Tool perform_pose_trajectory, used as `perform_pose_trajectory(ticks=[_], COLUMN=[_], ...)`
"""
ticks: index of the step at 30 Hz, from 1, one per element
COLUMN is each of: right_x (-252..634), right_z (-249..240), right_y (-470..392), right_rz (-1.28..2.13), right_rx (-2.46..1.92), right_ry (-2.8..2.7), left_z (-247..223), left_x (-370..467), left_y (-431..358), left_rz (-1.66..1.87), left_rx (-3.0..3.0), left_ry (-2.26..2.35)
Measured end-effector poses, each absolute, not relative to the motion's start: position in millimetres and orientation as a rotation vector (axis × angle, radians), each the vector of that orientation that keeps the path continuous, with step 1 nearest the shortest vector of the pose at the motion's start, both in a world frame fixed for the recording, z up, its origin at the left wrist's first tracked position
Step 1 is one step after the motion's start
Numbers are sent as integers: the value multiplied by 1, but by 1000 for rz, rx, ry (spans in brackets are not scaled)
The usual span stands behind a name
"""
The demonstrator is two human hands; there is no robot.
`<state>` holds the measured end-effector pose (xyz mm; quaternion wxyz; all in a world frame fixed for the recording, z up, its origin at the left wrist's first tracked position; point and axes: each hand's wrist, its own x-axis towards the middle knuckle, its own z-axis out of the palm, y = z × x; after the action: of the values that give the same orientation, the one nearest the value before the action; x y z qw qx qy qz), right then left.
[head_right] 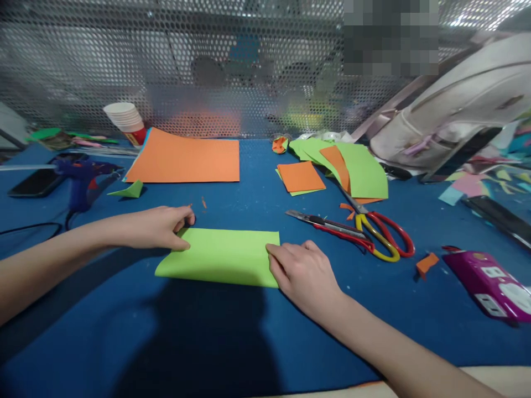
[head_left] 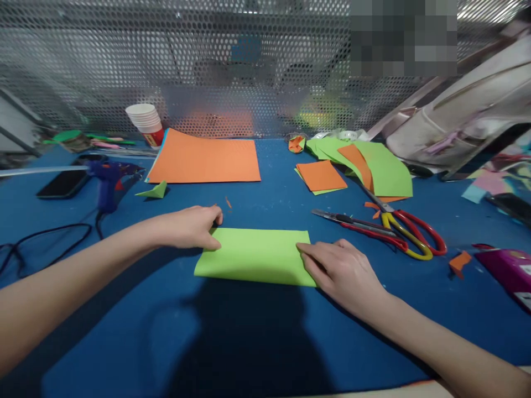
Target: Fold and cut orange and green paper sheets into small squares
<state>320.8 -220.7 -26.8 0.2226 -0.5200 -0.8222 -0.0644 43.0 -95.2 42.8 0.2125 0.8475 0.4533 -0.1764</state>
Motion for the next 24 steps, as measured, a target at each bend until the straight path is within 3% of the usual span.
perform_pose_trajectory(ticks=[5, 13, 24], right_x=[322, 322, 328], right_z=[-28, -26, -26], right_y=[-221, -222, -219], right_rz=[-213, -259, -317], right_rx=[-1413, -1382, -1459], right_ry=[-2297, -2324, -2299], left_z=[43, 50, 43], left_x=[46, 55, 49], left_y=[-98, -94, -100], left_rz=[-443, -661, -508], left_rx=[2444, 2369, 2465], left_ry=[1251, 1242, 1274])
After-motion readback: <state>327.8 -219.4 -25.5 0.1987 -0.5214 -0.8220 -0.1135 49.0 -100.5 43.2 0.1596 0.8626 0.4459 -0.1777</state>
